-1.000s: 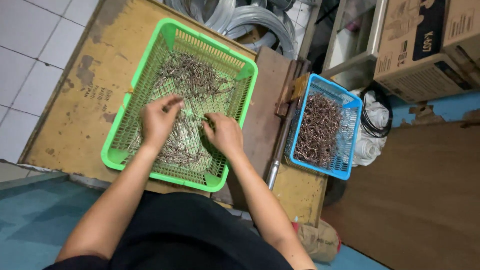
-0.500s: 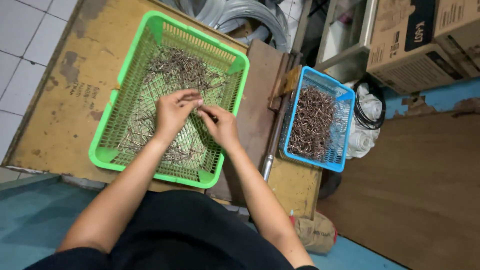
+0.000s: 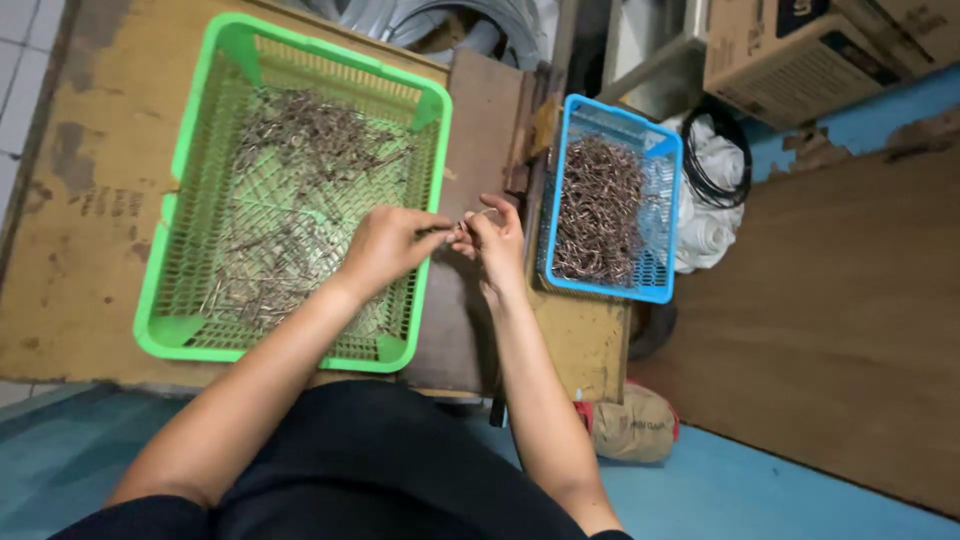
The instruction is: Processing small metal pins using a manual lever press and sorting them into baskets
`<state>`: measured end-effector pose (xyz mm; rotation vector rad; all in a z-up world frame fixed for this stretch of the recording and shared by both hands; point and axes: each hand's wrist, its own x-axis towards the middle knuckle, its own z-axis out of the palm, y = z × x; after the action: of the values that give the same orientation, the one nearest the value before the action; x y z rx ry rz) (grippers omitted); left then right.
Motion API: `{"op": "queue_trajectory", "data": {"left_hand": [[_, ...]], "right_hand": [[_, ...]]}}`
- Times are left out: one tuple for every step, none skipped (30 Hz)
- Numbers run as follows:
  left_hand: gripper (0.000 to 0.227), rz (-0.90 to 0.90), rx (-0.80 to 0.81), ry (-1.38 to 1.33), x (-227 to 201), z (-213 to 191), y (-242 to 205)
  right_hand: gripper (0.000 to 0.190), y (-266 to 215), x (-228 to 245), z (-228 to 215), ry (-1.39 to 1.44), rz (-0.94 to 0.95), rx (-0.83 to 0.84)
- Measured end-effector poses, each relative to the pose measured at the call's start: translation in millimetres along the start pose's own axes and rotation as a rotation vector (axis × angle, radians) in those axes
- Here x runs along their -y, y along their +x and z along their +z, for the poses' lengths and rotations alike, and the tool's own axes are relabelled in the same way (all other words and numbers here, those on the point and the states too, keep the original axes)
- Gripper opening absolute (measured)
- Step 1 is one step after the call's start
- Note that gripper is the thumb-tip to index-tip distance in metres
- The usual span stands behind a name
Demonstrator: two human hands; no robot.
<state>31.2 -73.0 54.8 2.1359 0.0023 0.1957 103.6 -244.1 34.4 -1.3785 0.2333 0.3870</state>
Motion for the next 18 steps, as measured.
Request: {"op": "queue_trajectory", "data": {"left_hand": [[0.021,0.007,0.008,0.0,-9,-1,5],[0.022,-0.015,0.076,0.056,-19,-2,9],[0.023,-0.042,0.148,0.108,-29,-1,11],[0.023,-0.04,0.161,0.103,-27,4,14],[0.022,-0.047,0.196,0.098,-25,8,21],[0.021,-0.054,0.23,0.094,-22,11,28],[0.021,-0.048,0.236,0.098,-27,11,31],[0.019,-0.034,0.22,0.102,-31,11,35],[0.018,-0.021,0.211,0.1,-35,14,37],[0.018,-0.016,0.223,0.098,-31,25,41],[0.018,-0.01,0.187,0.032,-26,37,46],[0.019,-0.005,0.152,-0.033,-22,49,51],[0.019,0.0,0.158,-0.036,-16,59,53],[0.018,-0.021,0.12,-0.078,-11,69,56],[0.018,-0.042,0.078,-0.116,-4,77,60],[0.018,-0.036,0.08,-0.117,0,80,62],[0.016,0.029,0.062,-0.085,4,84,63],[0.013,0.094,0.043,-0.053,8,88,64]], "right_hand": [[0.047,5,-1,-9,0.005,-0.004,-0.009],[0.039,9,-2,-18,-0.01,-0.005,0.001],[0.032,10,-4,-30,-0.029,0.0,0.006],[0.032,8,-2,-40,-0.027,0.003,-0.007],[0.029,9,1,-49,-0.033,0.0,0.055],[0.028,10,4,-57,-0.04,-0.003,0.116],[0.028,16,2,-66,-0.034,-0.007,0.111],[0.027,23,-2,-75,-0.036,0.001,0.125],[0.027,25,-6,-88,-0.041,0.013,0.132],[0.027,29,-8,-92,-0.037,0.014,0.12],[0.028,33,-9,-97,-0.01,0.002,0.111],[0.028,36,-10,-102,0.018,-0.009,0.101],[0.028,33,-6,-102,0.019,-0.012,0.093],[0.028,29,-2,-101,0.027,-0.033,0.101],[0.027,28,1,-98,0.036,-0.057,0.114],[0.027,26,5,-97,0.037,-0.061,0.11],[0.028,23,9,-96,0.004,-0.068,0.108],[0.029,19,12,-95,-0.028,-0.074,0.105]]}}
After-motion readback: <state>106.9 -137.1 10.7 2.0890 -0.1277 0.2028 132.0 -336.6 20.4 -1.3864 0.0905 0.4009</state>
